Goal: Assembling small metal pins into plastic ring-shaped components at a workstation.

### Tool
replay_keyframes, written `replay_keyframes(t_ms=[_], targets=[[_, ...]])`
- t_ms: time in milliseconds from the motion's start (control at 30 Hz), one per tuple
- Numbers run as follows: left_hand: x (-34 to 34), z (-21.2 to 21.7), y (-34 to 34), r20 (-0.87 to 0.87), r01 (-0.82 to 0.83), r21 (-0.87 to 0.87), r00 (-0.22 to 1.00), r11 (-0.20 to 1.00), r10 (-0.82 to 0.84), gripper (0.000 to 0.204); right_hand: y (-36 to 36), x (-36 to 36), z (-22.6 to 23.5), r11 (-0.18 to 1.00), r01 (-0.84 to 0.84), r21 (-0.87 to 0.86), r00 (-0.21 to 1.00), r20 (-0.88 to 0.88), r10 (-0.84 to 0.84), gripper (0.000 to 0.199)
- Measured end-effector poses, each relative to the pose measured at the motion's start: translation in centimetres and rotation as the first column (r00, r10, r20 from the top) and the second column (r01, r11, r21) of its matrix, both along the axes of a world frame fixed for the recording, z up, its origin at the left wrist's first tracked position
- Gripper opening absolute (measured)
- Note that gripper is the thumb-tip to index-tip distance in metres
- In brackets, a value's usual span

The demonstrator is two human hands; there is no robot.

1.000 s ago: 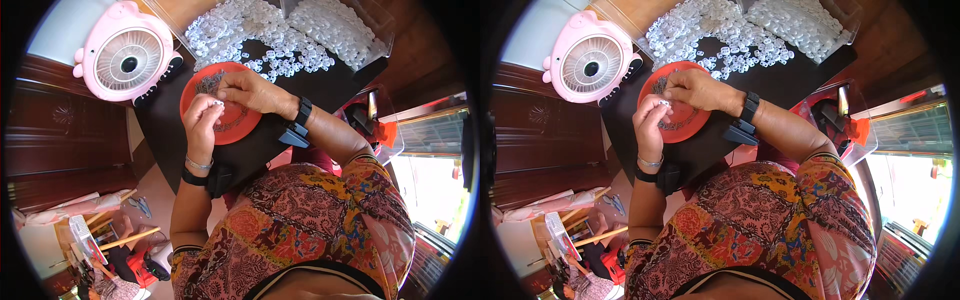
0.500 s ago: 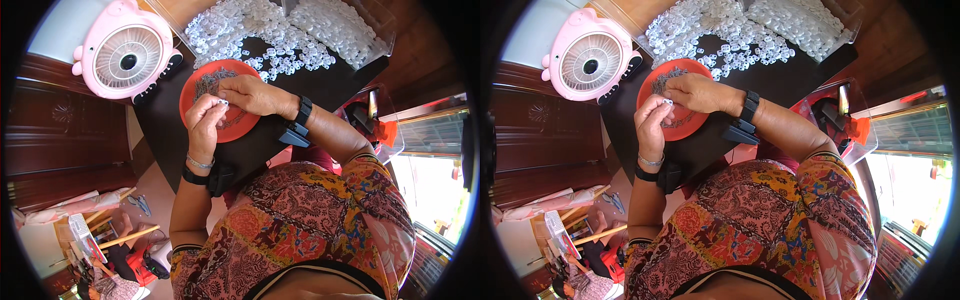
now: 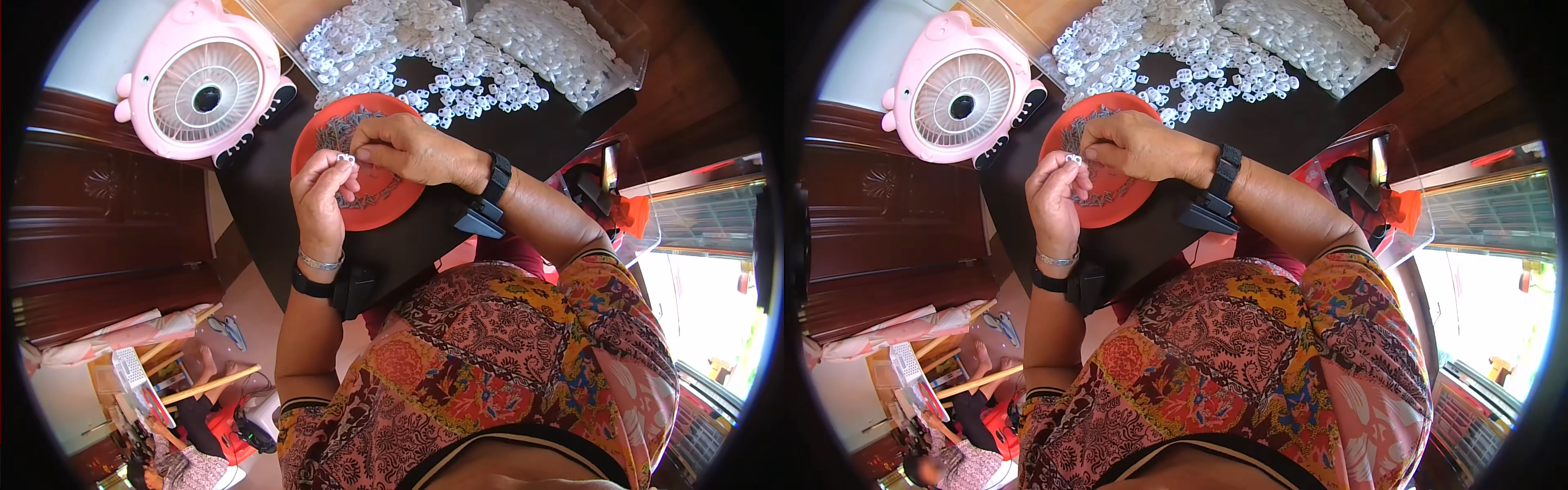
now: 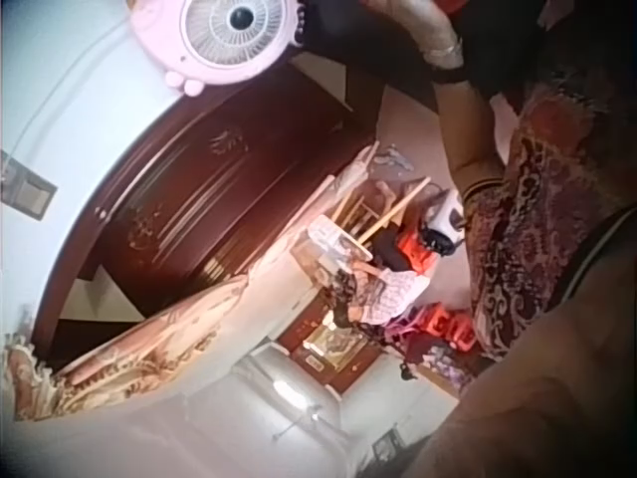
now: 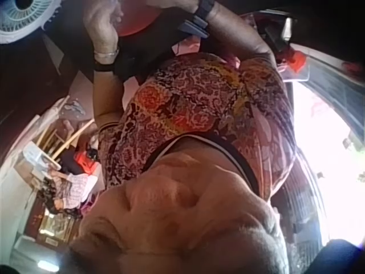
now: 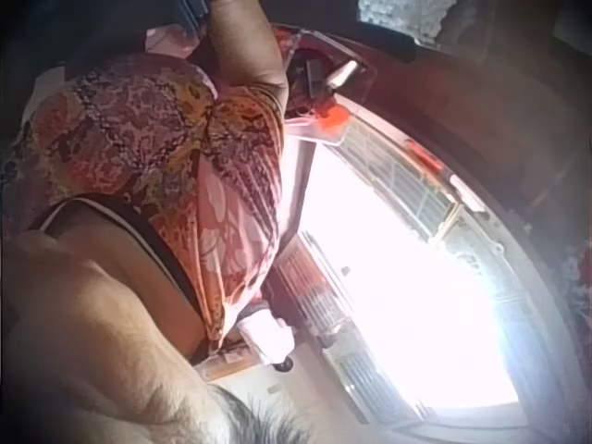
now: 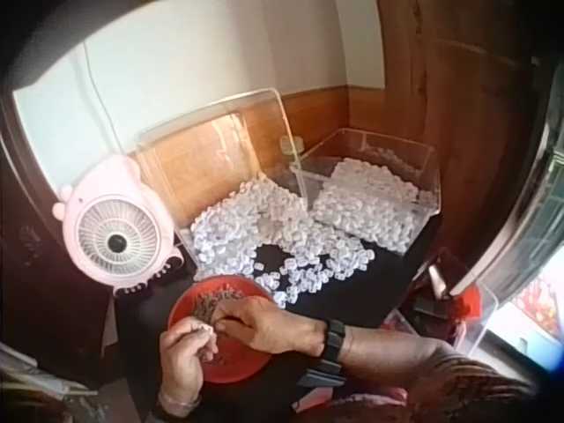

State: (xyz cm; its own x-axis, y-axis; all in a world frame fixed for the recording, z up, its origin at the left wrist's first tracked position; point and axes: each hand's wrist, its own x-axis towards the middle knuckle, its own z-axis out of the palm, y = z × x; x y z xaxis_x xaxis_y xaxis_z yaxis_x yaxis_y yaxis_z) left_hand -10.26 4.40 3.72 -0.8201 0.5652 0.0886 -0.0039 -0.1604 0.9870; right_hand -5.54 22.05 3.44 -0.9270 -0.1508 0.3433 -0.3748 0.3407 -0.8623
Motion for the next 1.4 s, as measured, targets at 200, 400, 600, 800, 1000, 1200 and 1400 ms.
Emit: replay_keyframes(t_ms=[200,400,600,800,1000,1200,1400], targets=[[0.5,0.3,0.7,-0.229,-0.048,-0.042,0.973,0.998,0.037,0.009,0.1,0.3,0.7,0.997,0.078,0.029,0.995,0.057,-0.080,0.017],[0.7,0.2,0.6,-0.301,-0.007,-0.093,0.953,0.996,-0.022,0.009,0.2,0.1,0.3,0.991,0.038,0.125,0.999,0.025,-0.041,0.018],[0.5,0.2,0.3,-0.141,-0.020,-0.120,0.990,0.993,0.003,0.010,-0.1,0.2,0.3,0.997,0.036,0.062,0.999,-0.005,-0.036,0.014],[0.3,0.3,0.3,0.032,-0.007,-0.009,0.999,1.000,0.007,0.014,-0.1,0.3,0.3,0.999,0.027,0.033,1.000,-0.002,-0.027,0.012],[-0.7,0.1,-0.2,0.133,-0.088,0.054,0.988,0.995,0.080,0.013,-0.1,0.1,0.3,0.996,0.053,-0.071,0.997,-0.049,-0.057,0.013],[0.2,0.2,0.3,-0.088,-0.043,-0.141,0.996,0.989,0.031,0.010,0.5,0.3,0.7,0.986,0.083,-0.145,0.996,0.025,-0.081,0.015],[0.3,0.4,0.3,-0.074,0.016,-0.152,0.997,0.988,-0.027,0.013,0.5,0.6,1.3,0.992,0.077,-0.099,0.997,0.032,-0.074,0.018]])
